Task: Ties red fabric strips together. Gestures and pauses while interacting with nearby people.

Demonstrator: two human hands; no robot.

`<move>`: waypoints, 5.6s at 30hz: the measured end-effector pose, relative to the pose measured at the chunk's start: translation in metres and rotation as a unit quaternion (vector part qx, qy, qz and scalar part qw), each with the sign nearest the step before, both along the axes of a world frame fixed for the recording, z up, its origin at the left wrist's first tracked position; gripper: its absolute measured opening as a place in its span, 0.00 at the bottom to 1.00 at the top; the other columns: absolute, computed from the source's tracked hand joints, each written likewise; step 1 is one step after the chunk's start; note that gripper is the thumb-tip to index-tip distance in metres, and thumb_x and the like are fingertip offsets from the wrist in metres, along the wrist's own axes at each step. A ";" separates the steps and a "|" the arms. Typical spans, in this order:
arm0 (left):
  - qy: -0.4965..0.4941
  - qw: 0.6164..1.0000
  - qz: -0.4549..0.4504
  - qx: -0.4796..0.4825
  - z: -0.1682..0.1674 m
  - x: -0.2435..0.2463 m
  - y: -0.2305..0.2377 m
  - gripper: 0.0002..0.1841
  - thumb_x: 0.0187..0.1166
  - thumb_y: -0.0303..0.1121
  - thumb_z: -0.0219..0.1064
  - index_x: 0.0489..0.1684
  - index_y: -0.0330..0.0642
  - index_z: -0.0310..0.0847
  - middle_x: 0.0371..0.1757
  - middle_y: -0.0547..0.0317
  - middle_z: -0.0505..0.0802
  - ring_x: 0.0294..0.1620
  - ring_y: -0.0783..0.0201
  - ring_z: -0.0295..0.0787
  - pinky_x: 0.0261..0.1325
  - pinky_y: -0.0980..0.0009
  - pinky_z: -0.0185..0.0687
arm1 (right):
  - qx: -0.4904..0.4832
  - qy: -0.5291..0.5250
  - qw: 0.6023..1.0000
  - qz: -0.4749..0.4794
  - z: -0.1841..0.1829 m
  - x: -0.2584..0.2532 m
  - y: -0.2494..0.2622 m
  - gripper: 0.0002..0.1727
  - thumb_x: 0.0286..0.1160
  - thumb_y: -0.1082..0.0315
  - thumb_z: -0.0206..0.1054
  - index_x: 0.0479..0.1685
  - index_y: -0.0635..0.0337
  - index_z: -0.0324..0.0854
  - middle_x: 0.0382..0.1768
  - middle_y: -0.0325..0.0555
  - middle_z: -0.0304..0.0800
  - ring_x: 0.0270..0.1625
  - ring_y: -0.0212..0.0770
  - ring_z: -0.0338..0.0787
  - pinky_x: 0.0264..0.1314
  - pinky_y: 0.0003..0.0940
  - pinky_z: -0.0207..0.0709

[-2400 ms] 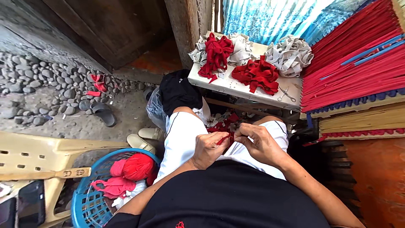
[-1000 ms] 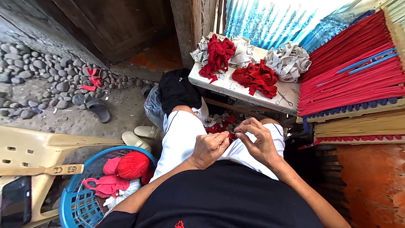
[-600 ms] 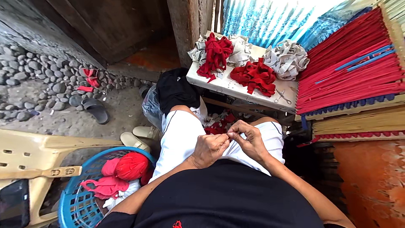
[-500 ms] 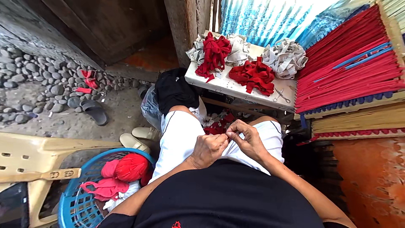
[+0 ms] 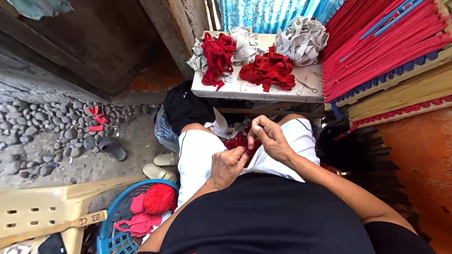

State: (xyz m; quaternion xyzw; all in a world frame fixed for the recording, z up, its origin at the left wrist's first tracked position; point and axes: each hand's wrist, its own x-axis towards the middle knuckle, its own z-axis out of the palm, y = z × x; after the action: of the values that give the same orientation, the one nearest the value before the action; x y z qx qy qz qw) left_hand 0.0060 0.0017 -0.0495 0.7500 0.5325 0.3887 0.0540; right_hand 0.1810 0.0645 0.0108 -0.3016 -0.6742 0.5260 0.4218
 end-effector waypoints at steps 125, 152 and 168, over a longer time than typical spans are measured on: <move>-0.508 0.774 -0.006 -0.379 -0.027 -0.009 0.047 0.12 0.95 0.32 0.50 0.52 0.33 0.76 0.35 0.53 0.93 0.30 0.62 0.96 0.40 0.65 0.96 | -0.287 -0.134 0.934 0.166 -0.022 0.064 0.033 0.28 0.87 0.67 0.45 0.84 0.63 0.69 0.43 0.40 0.88 0.38 0.31 0.85 0.48 0.28 0.81; -0.623 0.687 -0.039 -0.372 -0.032 -0.006 0.051 0.10 0.94 0.30 0.49 0.46 0.35 0.73 0.34 0.52 0.90 0.32 0.61 0.94 0.42 0.64 0.95 | -0.347 0.012 0.911 0.221 -0.075 0.028 -0.009 0.18 0.76 0.75 0.69 0.64 0.69 0.80 0.41 0.44 0.93 0.37 0.36 0.92 0.43 0.32 0.88; -0.618 0.689 -0.041 -0.376 -0.030 -0.006 0.049 0.11 0.95 0.31 0.48 0.46 0.34 0.73 0.35 0.50 0.91 0.33 0.60 0.95 0.42 0.64 0.95 | -0.318 0.004 0.928 0.194 -0.079 0.024 -0.011 0.18 0.75 0.78 0.69 0.63 0.72 0.79 0.40 0.45 0.92 0.35 0.36 0.91 0.41 0.32 0.88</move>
State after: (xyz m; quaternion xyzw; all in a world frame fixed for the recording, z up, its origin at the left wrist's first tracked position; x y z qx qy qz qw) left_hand -0.0001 0.0511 -0.0793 0.2775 0.4492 0.5288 0.6645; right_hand 0.2051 0.0535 -0.0679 -0.2813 -0.5148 0.7856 0.1966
